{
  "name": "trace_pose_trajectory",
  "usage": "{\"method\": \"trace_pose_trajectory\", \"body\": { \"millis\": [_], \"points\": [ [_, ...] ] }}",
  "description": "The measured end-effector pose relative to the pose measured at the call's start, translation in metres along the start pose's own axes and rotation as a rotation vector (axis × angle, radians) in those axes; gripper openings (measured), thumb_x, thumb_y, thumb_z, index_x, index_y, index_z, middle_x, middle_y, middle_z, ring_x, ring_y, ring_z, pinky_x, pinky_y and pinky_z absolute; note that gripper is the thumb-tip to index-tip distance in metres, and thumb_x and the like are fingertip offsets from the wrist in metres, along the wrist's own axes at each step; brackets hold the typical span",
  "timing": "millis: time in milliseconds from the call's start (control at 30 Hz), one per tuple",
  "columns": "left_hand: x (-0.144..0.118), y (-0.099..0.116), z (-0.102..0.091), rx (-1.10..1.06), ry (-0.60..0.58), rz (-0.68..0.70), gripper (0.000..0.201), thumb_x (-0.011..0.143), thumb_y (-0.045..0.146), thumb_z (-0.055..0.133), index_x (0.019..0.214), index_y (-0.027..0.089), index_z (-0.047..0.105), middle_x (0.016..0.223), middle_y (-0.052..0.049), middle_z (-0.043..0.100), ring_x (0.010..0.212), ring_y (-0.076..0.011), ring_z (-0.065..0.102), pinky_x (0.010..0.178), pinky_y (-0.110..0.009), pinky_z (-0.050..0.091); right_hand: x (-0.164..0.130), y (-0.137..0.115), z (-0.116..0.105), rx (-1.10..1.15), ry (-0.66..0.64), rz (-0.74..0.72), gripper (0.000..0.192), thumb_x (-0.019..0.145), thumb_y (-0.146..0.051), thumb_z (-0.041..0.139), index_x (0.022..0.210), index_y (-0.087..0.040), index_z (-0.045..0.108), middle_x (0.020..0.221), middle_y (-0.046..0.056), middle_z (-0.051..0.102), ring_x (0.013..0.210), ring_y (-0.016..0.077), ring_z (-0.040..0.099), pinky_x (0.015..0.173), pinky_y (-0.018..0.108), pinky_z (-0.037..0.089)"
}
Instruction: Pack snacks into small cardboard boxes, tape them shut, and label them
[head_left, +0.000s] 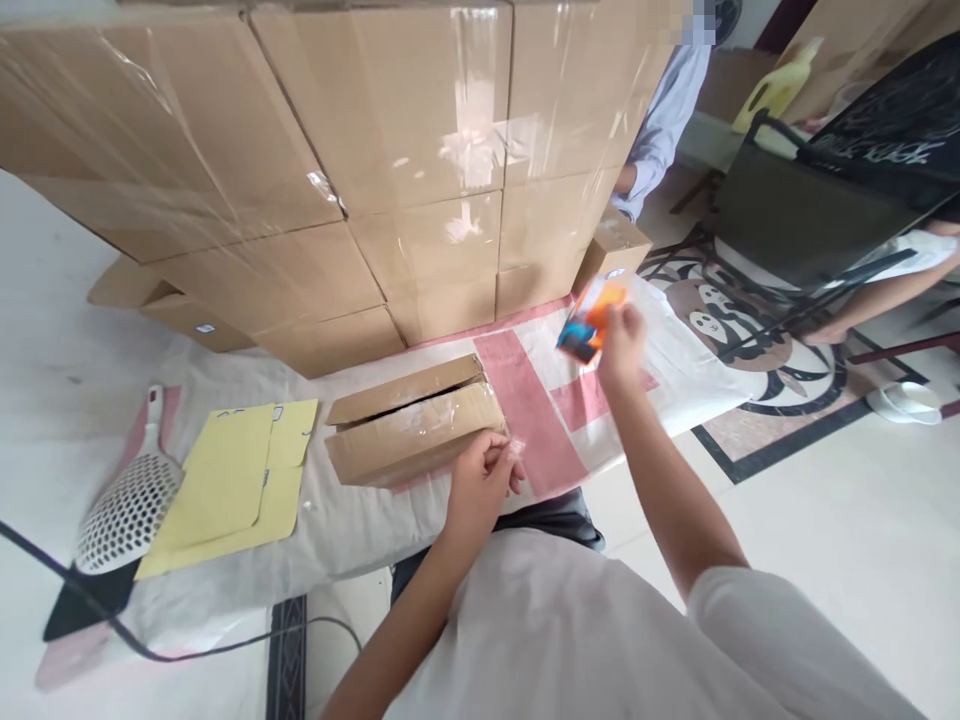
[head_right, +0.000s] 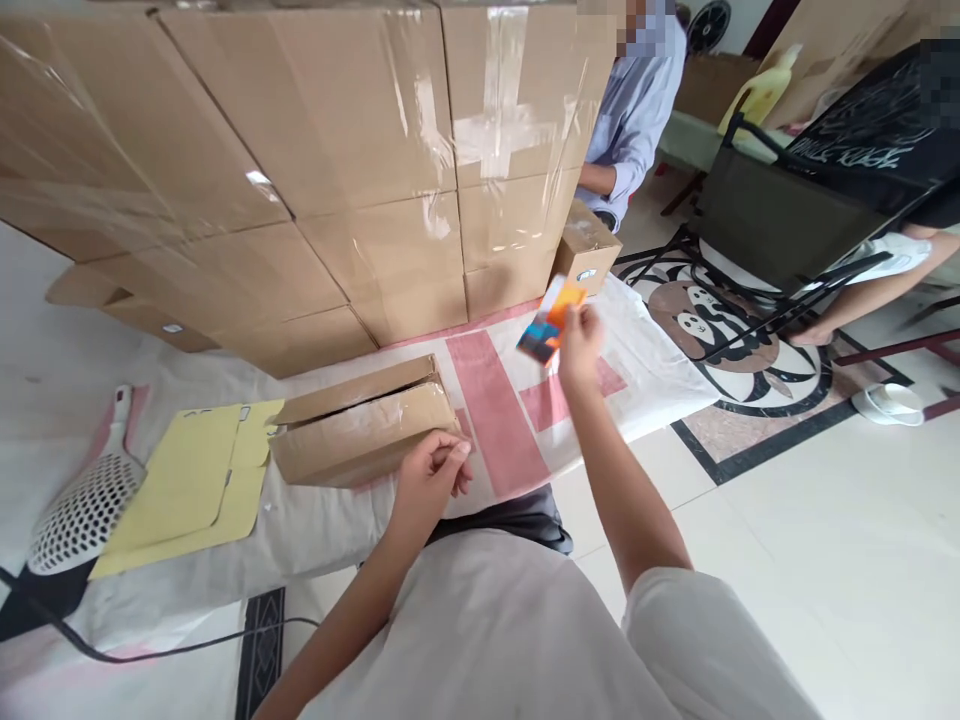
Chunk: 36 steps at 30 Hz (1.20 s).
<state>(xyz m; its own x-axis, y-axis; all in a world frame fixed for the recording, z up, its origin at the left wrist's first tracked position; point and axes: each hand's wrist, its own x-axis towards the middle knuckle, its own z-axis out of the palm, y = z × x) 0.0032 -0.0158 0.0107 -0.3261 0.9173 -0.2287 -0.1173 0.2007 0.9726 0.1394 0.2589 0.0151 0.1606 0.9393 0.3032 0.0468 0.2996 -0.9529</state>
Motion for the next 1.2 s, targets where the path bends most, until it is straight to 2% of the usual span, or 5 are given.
{"method": "trace_pose_trajectory", "body": {
  "millis": [233,433,567,1067,1200],
  "points": [
    [-0.003,0.008,-0.006,-0.083,0.061,-0.043,0.031,0.09,0.048,0.064,0.081,0.018,0.059,0.058,0.003,0.064,0.045,-0.0087,0.054,0.047,-0.02,0.042,-0.077,0.033,0.004,-0.24,-0.178,-0.022,0.045,0.083,-0.051,0.068,0.115,-0.02,0.059,0.117,0.012,0.064,0.107,0.0287,0.06,0.081,0.043,0.055],
    [-0.008,0.019,-0.012,-0.094,0.085,-0.064,0.034,0.088,0.048,0.069,0.079,0.017,0.06,0.058,0.002,0.065,0.046,-0.008,0.054,0.048,-0.019,0.043,-0.136,-0.04,-0.041,-0.441,-0.749,-0.87,0.06,0.092,-0.009,0.06,0.146,-0.034,0.049,0.137,0.012,0.058,0.13,0.029,0.055,0.1,0.049,0.053],
    [-0.01,0.027,-0.011,-0.094,0.051,-0.039,0.036,0.087,0.05,0.07,0.079,0.017,0.06,0.057,0.002,0.064,0.045,-0.008,0.054,0.047,-0.019,0.043,-0.157,-0.067,-0.037,-0.346,-0.777,-1.081,0.045,0.095,-0.009,0.059,0.134,-0.032,0.062,0.12,0.01,0.067,0.108,0.0246,0.062,0.082,0.039,0.057],
    [-0.044,0.06,-0.048,-0.134,0.213,0.019,0.031,0.094,0.045,0.067,0.106,0.017,0.062,0.083,-0.004,0.077,0.048,-0.0088,0.061,0.049,-0.021,0.05,-0.126,-0.138,0.063,0.16,-1.063,-0.294,0.011,0.092,-0.019,0.071,0.081,-0.022,0.072,0.082,0.001,0.069,0.079,0.0155,0.063,0.073,0.031,0.049],
    [-0.034,0.063,-0.064,-0.221,0.238,0.035,0.072,0.092,0.042,0.07,0.153,0.018,0.04,0.09,-0.005,0.079,0.049,-0.0098,0.062,0.05,-0.023,0.052,-0.111,-0.142,0.102,0.029,-1.246,-0.208,0.017,0.088,-0.022,0.07,0.072,-0.018,0.072,0.074,0.0,0.067,0.073,0.0143,0.06,0.068,0.029,0.044]
  ]
}}
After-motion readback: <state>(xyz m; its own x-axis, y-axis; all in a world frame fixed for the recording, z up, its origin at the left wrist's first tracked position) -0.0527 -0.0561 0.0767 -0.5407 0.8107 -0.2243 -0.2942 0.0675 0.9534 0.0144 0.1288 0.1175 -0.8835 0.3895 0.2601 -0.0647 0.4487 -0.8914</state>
